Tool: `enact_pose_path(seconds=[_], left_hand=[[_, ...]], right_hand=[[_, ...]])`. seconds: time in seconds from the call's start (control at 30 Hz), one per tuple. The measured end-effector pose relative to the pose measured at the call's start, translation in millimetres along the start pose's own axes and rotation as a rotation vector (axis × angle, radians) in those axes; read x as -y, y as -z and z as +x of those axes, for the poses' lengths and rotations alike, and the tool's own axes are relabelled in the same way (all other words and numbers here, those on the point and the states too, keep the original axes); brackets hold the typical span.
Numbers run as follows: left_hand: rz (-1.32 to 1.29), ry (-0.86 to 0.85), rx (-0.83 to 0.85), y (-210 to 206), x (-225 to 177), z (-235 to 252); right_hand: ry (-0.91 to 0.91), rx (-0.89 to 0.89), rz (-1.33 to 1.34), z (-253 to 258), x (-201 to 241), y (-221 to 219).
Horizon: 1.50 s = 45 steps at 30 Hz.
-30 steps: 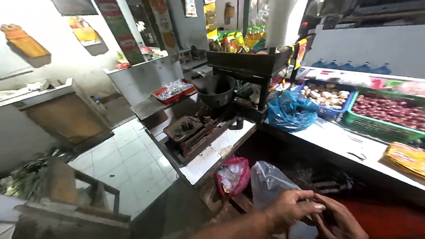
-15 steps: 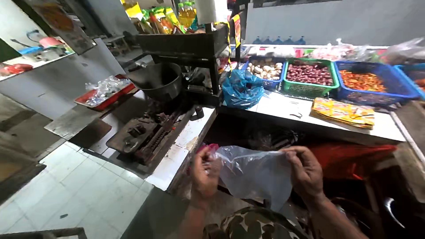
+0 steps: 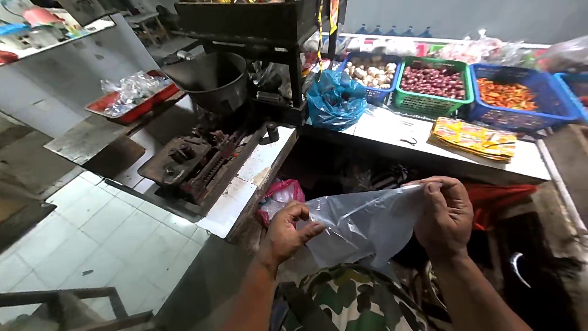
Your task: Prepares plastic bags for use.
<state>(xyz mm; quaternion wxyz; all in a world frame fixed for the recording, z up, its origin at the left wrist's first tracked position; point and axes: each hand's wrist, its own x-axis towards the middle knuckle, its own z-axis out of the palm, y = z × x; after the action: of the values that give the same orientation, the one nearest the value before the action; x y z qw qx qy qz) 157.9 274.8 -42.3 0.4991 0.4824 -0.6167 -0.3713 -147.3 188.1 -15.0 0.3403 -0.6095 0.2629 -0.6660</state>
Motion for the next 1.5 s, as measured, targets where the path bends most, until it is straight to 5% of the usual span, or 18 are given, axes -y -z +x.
enact_pose_path(seconds=[0.17,0.33,0.6,1.07,1.37,1.5], left_hand=[[-0.228,-0.164,-0.281,-21.3,-2.8,7.9],[-0.249,-0.260,-0.297,-30.4,-6.5,14.3],[-0.122,-0.226,-0.117,-42.8,-12.5,12.0],[-0.029,-0.120,-0.203,-30.9,-5.4,-4.5],[-0.026,-0.137,-0.166,-37.4,4.1,-0.1],[0.324,0.030,-0.362,-2.5,47.8,-21.7]], right_hand=[[-0.076,-0.151,-0.073,-16.2,-1.2,17.4],[0.157,-0.054,-0.669,-28.2,0.2,28.8],[0.029,0.480,-0.355,-24.2,10.8,-57.6],[0.007,0.637,-0.379,-24.3,-16.2,-79.3],[0.016,0.518,-0.346,-29.2,-24.8,-72.7],[-0.063,0.522,-0.283,-14.7,-15.1,-52.0]])
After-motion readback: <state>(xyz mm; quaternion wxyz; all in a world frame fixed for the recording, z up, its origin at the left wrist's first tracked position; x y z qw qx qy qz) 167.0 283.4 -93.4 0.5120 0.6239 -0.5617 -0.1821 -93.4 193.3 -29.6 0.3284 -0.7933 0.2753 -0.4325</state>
